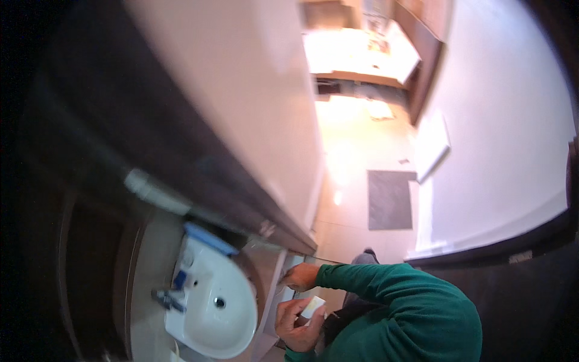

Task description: The person kneels under a bathroom sink cabinet and applies a strip of edge banding to the exposed edge of the cabinet frame. They measure, peel the backing, and press the banding into place along the vertical edge.

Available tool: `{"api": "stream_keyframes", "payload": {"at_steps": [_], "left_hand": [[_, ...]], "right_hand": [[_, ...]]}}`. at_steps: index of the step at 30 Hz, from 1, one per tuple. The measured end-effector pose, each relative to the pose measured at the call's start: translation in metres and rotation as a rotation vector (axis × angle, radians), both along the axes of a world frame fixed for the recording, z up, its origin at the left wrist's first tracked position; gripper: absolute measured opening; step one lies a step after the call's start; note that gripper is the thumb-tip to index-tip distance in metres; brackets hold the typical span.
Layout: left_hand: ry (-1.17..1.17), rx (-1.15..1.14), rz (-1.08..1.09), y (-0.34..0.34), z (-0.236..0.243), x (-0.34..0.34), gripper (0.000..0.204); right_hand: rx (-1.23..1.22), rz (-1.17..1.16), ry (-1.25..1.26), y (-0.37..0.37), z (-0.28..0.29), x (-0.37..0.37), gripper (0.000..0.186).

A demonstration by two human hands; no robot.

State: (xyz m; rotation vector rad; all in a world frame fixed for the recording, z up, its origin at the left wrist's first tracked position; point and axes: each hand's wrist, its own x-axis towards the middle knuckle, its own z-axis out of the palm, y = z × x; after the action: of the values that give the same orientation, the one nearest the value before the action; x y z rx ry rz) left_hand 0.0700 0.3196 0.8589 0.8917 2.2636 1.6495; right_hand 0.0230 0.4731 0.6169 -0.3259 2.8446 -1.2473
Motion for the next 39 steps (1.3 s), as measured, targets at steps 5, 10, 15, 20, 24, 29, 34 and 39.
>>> {"api": "stream_keyframes", "payload": {"at_steps": [5, 10, 15, 20, 24, 29, 34, 39], "left_hand": [[0.111, 0.021, -0.143, 0.126, 0.000, -0.009, 0.030], [-0.010, 0.168, -0.199, 0.280, 0.027, -0.032, 0.033], [0.009, 0.356, -0.288, 0.412, 0.045, -0.045, 0.035], [0.055, 0.481, -0.300, 0.542, 0.048, -0.100, 0.035], [0.026, 0.566, -0.306, 0.649, 0.042, -0.144, 0.032], [-0.059, 0.594, -0.302, 0.758, 0.036, -0.201, 0.033], [0.074, 0.424, -0.198, 0.814, 0.035, -0.242, 0.034], [0.066, 0.374, -0.026, 0.872, 0.012, -0.279, 0.031]], "right_hand": [[0.054, -0.668, -0.468, 0.161, -0.083, 0.141, 0.029], [0.065, -1.208, -0.580, 0.303, -0.054, 0.255, 0.039], [0.058, -1.410, -0.541, 0.402, 0.006, 0.264, 0.049], [-0.056, -1.476, -0.474, 0.484, 0.021, 0.210, 0.042], [-0.143, -1.548, -0.217, 0.555, 0.002, 0.195, 0.029], [-0.005, -1.843, -0.426, 0.673, -0.020, 0.189, 0.042], [-0.190, -1.924, -0.456, 0.769, -0.011, 0.147, 0.049], [-0.034, -1.858, -0.532, 0.894, -0.074, 0.127, 0.062]]}}
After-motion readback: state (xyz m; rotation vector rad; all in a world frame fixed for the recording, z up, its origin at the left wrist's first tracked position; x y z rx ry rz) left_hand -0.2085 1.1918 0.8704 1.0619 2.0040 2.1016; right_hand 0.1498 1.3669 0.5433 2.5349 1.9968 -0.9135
